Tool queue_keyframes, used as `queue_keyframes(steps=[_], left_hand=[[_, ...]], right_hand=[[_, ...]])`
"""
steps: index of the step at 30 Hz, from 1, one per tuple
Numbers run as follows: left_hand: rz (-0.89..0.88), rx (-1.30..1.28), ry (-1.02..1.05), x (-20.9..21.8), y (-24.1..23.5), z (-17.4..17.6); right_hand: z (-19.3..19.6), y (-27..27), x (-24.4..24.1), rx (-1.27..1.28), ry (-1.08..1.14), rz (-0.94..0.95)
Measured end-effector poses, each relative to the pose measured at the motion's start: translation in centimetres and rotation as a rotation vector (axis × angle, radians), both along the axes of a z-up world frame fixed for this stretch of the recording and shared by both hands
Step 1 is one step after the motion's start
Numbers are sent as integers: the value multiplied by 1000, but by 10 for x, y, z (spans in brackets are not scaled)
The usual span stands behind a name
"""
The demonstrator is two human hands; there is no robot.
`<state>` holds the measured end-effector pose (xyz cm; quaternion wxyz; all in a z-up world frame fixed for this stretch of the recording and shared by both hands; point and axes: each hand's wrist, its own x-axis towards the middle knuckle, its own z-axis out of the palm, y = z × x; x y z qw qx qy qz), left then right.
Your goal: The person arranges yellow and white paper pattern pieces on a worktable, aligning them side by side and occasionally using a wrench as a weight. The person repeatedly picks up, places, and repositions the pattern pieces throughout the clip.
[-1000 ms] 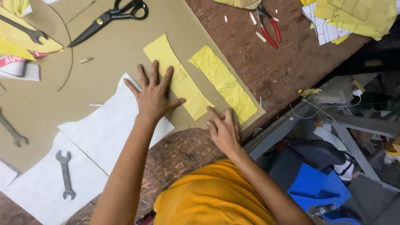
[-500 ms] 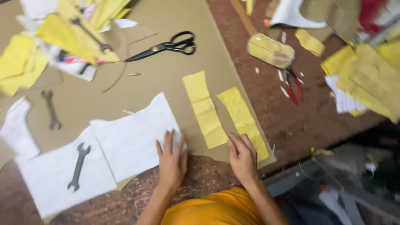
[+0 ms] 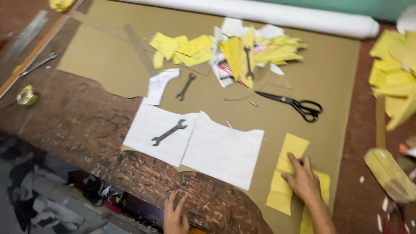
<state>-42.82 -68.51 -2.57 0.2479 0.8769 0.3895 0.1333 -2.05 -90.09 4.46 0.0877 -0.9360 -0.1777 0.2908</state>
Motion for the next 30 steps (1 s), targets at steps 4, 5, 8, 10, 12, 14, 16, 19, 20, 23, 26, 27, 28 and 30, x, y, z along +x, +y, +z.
queue_keyframes(steps=[4, 5, 8, 10, 12, 14, 16, 19, 20, 23, 26, 27, 28, 30], left_hand=[[73, 56, -24, -24, -10, -12], [46, 71, -37, -15, -9, -10], [-109, 25, -94, 21, -5, 29], [-214, -97, -139, 56, -5, 73], [-311, -354, -192, 99, 11, 120], [-436, -600, -173, 132, 18, 161], [-525, -845, -115, 158, 29, 188], [-551, -1168, -214, 183, 53, 195], [-572, -1131, -366, 188, 61, 188], [-284, -1197, -380, 193, 107, 149], [-41, -1148, -406, 198, 192, 112], [-96, -969, -429, 207, 232, 101], [-150, -790, -456, 217, 274, 91], [-93, -811, -407, 233, 342, 61]], right_hand=[[-21, -12, -21, 324, -229, -24], [-22, -12, -22, 378, -269, -45], [-6, -13, -28, 493, -295, -91], [13, -12, -36, 510, -233, -34], [33, 0, -47, 500, -141, 80], [50, 10, -72, 631, -48, 246], [63, 24, -97, 684, 121, 133], [72, 58, -108, 765, 338, -331], [69, 73, -107, 863, 309, -426], [41, 109, -110, 1023, 165, -580], [-8, 149, -132, 814, 64, -632], [-28, 163, -142, 700, 33, -656], [-49, 180, -149, 674, -76, -496], [-85, 196, -179, 552, -148, -366]])
